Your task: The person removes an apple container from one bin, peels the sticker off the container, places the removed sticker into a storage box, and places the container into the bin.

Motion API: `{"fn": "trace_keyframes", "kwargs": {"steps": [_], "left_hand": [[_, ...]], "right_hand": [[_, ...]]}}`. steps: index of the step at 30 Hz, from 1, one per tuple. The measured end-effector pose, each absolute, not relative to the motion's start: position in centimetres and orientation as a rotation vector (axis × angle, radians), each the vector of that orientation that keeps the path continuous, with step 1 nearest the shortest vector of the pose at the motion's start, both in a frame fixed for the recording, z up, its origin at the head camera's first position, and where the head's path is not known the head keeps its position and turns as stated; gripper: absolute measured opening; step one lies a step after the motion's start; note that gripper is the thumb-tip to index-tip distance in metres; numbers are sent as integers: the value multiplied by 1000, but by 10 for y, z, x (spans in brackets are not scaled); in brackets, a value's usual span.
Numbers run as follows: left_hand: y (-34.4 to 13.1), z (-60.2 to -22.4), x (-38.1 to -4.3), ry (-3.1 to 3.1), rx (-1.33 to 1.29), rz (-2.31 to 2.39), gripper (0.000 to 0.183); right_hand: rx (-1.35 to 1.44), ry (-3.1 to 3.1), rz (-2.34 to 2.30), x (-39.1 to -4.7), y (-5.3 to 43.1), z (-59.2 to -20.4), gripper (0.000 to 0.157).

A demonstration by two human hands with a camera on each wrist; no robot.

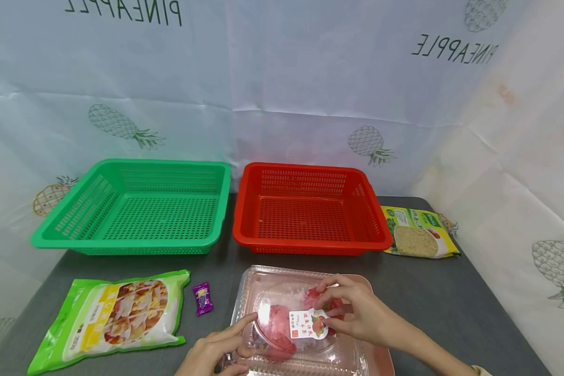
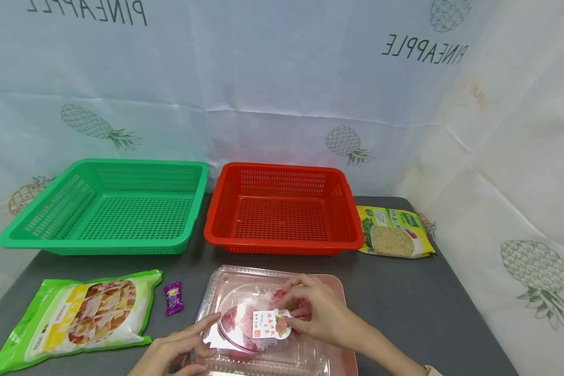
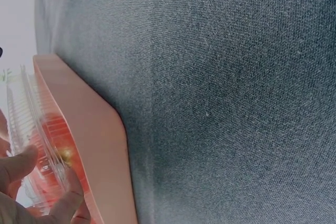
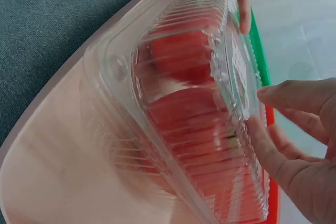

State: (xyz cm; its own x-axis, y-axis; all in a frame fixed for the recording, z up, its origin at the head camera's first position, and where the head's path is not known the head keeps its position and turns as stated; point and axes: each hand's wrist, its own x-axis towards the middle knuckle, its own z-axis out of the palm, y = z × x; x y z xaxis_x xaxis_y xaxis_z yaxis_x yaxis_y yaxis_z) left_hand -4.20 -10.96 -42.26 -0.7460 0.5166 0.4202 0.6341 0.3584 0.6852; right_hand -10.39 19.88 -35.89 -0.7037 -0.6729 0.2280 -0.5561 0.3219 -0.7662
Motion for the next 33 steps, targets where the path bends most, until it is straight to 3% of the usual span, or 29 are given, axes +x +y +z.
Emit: {"fn": "trace_keyframes", "kwargs": {"steps": [12,20,28,33], "left_hand": [[-111,-422,-41,-2528,-1033,-1387,9],[-110,-422,-41,-2522,-1036,-1365,10],[-110,-421,-40,-2534,-1019,-1407,9],[-109,-422,-40,-2504,-1026,-1418,9]], "right_hand": [[-1170,2600,-1337,-104,192,-364,42],[-1209,2543,-1322,-103,196,-364,29],[-1279,2505,-1221,-101,194,-359,31],[-1199,2494,-1163,-99,194,-353,23]]}}
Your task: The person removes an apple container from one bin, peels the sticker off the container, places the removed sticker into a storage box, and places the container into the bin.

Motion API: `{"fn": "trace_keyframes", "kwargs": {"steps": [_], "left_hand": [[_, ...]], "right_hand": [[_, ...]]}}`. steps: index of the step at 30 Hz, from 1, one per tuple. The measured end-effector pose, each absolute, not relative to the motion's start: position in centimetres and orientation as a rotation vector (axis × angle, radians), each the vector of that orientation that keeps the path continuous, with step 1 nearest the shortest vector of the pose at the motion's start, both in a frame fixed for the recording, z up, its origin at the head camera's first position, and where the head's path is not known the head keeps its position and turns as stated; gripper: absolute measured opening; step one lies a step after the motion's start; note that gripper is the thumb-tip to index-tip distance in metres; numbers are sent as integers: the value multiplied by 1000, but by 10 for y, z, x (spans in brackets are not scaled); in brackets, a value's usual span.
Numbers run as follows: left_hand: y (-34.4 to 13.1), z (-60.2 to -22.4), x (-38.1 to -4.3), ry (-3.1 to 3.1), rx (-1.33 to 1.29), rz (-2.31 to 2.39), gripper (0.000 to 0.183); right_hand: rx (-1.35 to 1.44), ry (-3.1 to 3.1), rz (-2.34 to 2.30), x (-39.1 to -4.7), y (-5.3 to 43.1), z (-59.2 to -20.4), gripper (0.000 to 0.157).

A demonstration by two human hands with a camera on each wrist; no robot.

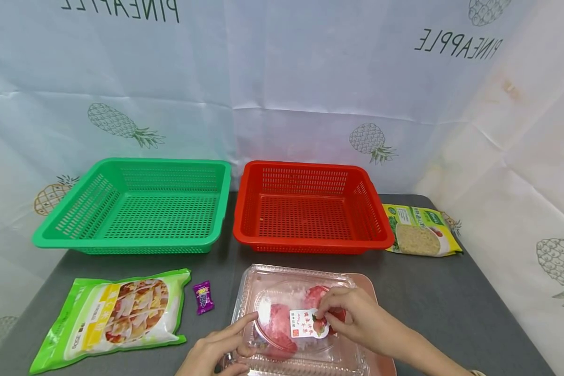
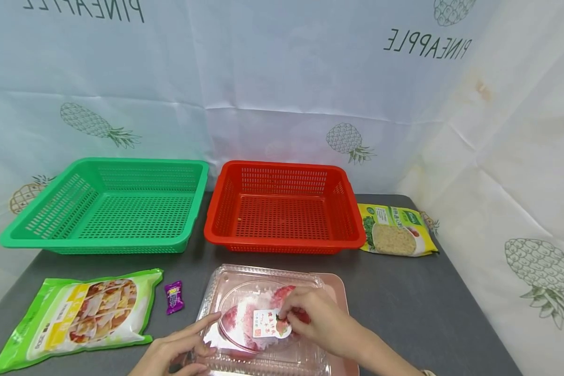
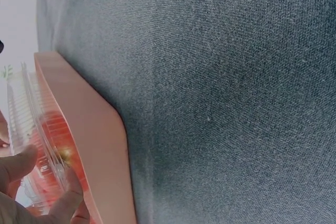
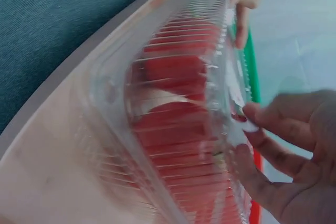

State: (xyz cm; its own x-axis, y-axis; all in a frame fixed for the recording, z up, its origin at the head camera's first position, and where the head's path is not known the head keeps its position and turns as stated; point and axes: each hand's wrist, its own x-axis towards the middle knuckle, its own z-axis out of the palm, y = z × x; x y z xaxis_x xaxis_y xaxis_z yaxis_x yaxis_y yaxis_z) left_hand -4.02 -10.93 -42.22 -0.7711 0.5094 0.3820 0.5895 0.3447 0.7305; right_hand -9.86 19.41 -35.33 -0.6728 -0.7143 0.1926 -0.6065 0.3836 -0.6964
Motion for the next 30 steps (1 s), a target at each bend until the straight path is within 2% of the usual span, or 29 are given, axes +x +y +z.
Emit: {"fn": "trace_keyframes", "kwargs": {"steps": [7,14,26,30], "left_hand": [[-110,-422,-39,-2448,-1039,-1422,10],[-110,-421,-38,-2444,-1025,-1468,12],[-111,-425,-44,-2343,-1153,-1701,13],[-112,-428,-47,-2305,-1202,-1764,22]], "right_hand": [[-1027,2234,-1374,-99,201,-353,13],[-814,2089,-1592,-96,205,-363,21],[-851,1718,-1828,-104,215,-378,27],[-832,1749,-1854,-104,216,-378,31]]}}
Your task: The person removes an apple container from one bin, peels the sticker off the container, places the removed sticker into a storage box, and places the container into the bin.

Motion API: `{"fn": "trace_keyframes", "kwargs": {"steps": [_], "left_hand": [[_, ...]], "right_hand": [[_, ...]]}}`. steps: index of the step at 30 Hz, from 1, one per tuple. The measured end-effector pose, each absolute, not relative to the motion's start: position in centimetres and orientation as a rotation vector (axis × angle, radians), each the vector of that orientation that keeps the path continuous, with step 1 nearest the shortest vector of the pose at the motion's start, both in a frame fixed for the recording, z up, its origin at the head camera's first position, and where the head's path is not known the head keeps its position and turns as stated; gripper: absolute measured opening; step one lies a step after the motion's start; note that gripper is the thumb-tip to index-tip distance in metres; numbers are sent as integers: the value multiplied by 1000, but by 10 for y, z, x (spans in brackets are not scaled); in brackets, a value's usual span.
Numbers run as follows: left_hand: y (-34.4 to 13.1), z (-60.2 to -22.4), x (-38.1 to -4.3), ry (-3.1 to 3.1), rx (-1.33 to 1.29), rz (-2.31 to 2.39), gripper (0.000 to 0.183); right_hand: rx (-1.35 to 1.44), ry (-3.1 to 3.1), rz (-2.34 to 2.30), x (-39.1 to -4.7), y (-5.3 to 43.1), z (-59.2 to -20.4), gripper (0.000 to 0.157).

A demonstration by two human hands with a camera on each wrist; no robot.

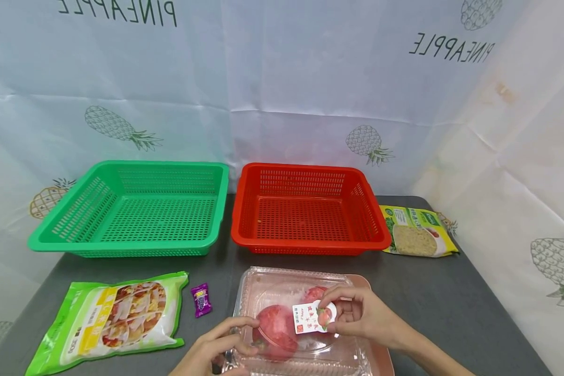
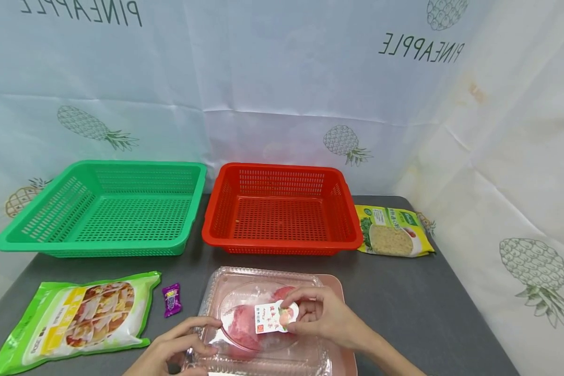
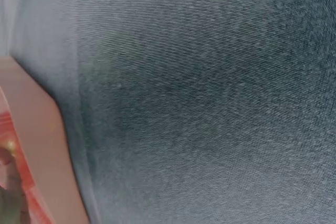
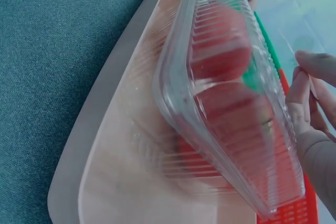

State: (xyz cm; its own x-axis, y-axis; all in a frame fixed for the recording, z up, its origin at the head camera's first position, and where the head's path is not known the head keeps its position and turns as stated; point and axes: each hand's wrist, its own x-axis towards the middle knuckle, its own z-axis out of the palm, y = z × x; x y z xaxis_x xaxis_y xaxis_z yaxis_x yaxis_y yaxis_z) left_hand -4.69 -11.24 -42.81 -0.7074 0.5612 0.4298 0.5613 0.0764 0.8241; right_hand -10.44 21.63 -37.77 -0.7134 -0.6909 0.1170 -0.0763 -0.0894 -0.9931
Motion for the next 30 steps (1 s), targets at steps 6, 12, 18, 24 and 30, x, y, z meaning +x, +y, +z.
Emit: {"fn": "trace_keyframes", "kwargs": {"steps": [6,12,18,24,30], "left_hand": [[-111,-439,-51,-2156,-1304,-1709,28],[-107,-445,-54,-2088,-1252,-1688,23],[-101,-443,-51,-2094,-1116,-1739,27],[-98,-448,-52,-1966,-1161,-1809,30],[-97,-449,-51,-1900,-1152,-1876,32]], "right_hand": [[-768,1824,-1850,-103,217,-376,31],[-750,1827,-1856,-101,216,-375,29],[-741,1810,-1899,-100,215,-378,28],[-683,1820,-1927,-99,217,-378,32],[-615,1825,-1952,-95,218,-378,32]]}}
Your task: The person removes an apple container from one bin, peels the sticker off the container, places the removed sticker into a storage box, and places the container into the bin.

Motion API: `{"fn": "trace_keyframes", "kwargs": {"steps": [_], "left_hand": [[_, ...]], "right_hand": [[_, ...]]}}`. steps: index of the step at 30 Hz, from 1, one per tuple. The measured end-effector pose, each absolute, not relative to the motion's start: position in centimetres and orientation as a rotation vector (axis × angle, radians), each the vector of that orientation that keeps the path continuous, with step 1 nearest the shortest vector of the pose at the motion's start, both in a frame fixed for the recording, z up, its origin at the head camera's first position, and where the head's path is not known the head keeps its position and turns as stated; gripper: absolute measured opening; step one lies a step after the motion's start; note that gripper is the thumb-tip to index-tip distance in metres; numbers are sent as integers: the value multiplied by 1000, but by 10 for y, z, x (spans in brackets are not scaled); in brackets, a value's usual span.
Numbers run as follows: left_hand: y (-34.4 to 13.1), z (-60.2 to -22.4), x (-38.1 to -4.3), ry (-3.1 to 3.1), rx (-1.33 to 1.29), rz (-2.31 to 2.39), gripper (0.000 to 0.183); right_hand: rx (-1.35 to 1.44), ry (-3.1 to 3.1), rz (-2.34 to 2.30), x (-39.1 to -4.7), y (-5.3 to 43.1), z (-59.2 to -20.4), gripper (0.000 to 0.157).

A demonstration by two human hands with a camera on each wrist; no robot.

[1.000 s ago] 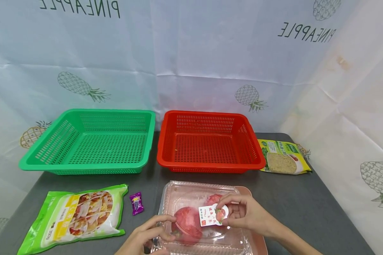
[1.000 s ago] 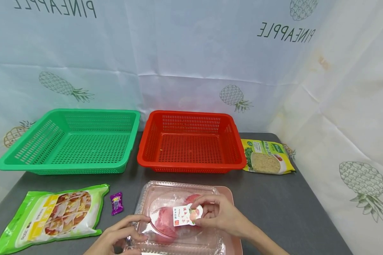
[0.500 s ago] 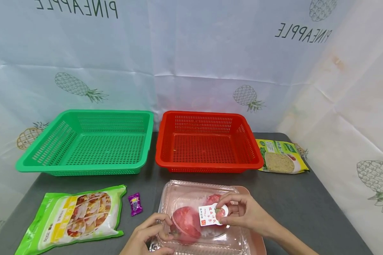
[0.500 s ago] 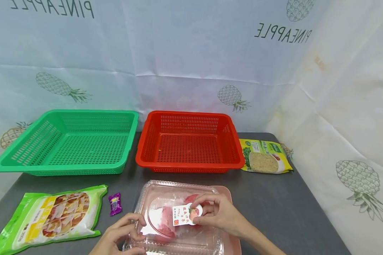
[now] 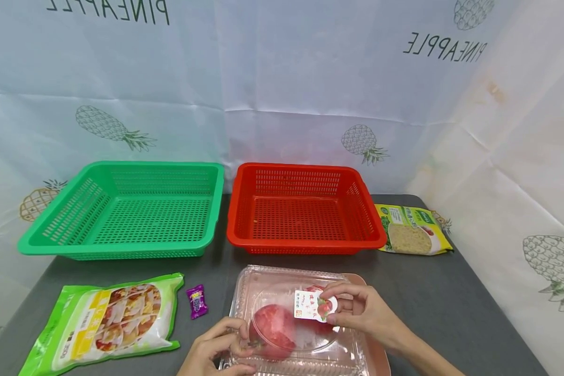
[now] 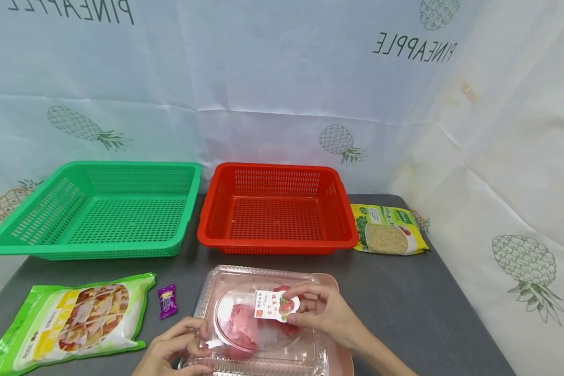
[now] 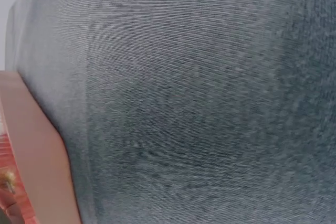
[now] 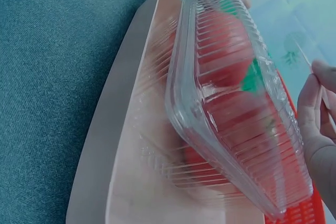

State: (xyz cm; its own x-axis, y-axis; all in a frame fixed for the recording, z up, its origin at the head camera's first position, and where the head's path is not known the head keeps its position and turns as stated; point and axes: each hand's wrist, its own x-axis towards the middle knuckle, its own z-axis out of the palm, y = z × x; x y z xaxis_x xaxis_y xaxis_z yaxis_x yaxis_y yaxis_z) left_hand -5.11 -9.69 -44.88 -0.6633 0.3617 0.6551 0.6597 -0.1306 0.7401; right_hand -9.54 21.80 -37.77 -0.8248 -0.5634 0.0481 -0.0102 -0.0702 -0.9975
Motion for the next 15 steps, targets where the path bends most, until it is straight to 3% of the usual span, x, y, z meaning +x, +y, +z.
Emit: {"fn": "trace_keyframes", "kwargs": {"steps": [15], "left_hand": [[-104,-443,-58,-1973,-1100,-1760,34]], "right_hand": [[-564,1810,-1997,-90,235,-365,33]]}}
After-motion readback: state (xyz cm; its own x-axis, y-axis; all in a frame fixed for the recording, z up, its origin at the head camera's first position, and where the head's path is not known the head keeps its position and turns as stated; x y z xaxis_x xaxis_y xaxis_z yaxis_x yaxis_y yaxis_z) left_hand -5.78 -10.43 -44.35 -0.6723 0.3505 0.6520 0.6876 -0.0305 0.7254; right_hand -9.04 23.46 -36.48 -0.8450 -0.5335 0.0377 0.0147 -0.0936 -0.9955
